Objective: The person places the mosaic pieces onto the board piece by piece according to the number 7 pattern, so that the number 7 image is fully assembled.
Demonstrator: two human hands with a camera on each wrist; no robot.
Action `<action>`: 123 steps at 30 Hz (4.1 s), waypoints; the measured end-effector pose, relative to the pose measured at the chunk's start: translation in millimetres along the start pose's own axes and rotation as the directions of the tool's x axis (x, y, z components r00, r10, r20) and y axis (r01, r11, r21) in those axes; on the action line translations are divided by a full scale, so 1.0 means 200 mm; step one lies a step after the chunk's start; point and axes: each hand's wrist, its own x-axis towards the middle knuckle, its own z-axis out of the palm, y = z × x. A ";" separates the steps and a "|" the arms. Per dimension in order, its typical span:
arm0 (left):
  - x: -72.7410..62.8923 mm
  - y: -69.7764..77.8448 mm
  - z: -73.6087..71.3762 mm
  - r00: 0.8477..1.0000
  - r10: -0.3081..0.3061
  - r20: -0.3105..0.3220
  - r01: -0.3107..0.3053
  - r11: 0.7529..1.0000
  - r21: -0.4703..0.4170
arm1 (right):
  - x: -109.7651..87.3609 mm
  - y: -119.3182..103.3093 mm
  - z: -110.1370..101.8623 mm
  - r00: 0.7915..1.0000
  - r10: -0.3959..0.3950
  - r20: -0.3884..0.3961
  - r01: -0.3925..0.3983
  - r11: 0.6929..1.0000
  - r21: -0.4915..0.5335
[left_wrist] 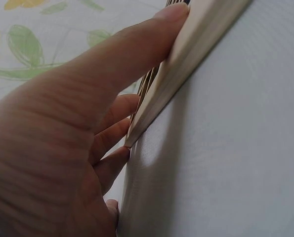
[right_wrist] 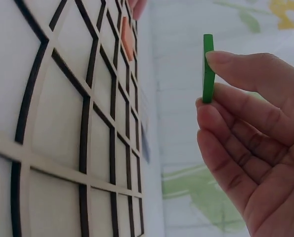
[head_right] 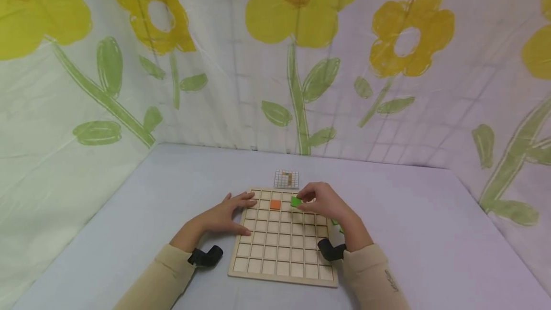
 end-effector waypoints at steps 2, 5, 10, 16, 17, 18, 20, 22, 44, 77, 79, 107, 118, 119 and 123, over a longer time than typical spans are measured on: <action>0.00 0.00 0.00 1.000 0.001 0.000 -0.001 1.000 0.004 | 0.02 0.01 0.01 1.000 -0.005 0.010 0.005 1.000 0.011; 0.00 0.00 0.00 1.000 0.004 -0.003 -0.004 1.000 0.005 | 0.05 0.02 0.03 0.999 -0.003 0.035 0.002 0.999 0.034; 0.01 -0.01 0.00 1.000 0.004 -0.006 -0.004 1.000 0.009 | 0.10 0.04 0.04 0.998 -0.006 0.063 0.004 0.999 0.044; 0.00 -0.02 0.00 1.000 0.003 -0.005 -0.003 1.000 0.011 | 0.14 0.04 0.05 0.997 -0.008 0.076 0.003 0.998 0.062; 0.00 -0.02 0.00 1.000 0.004 -0.006 -0.004 1.000 0.007 | 0.15 0.04 0.05 0.997 -0.006 0.082 0.001 0.998 0.070; 0.00 -0.03 0.00 1.000 0.007 -0.006 -0.007 1.000 0.005 | 0.16 0.04 0.06 0.996 -0.007 0.087 0.001 0.997 0.076; 0.00 -0.03 0.00 1.000 0.009 -0.004 -0.009 1.000 -0.003 | 0.17 0.04 0.07 0.995 -0.003 0.097 -0.006 0.996 0.092; 0.01 -0.03 0.00 1.000 0.012 0.000 -0.012 1.000 -0.008 | 0.18 0.05 0.08 0.995 0.007 0.095 -0.017 0.995 0.097; 0.01 -0.02 0.01 1.000 -0.001 0.000 0.001 1.000 -0.015 | 0.18 0.09 0.15 0.993 0.079 0.082 -0.086 0.992 0.088; 0.00 -0.03 0.01 1.000 0.019 -0.005 -0.019 1.000 -0.018 | 0.16 0.09 0.16 0.996 0.050 0.073 -0.061 0.986 0.153; 0.00 -0.03 0.01 1.000 0.021 -0.007 -0.021 1.000 -0.017 | 0.17 0.09 0.16 0.996 0.050 0.069 -0.060 0.986 0.157; 0.00 -0.01 0.01 1.000 0.009 -0.008 -0.009 1.000 -0.012 | 0.16 0.08 0.17 0.995 0.040 0.089 -0.053 0.988 0.148; 0.00 -0.02 0.01 1.000 0.013 -0.014 -0.014 1.000 -0.018 | 0.17 0.08 0.15 0.993 0.057 0.104 -0.068 0.992 0.105; 0.00 -0.02 0.01 1.000 0.012 -0.014 -0.013 1.000 -0.017 | 0.17 0.07 0.14 0.992 0.062 0.108 -0.072 0.993 0.096; 0.00 -0.02 0.01 1.000 0.016 -0.008 -0.016 1.000 -0.017 | 0.17 0.04 0.10 0.990 0.066 0.126 -0.081 0.990 0.116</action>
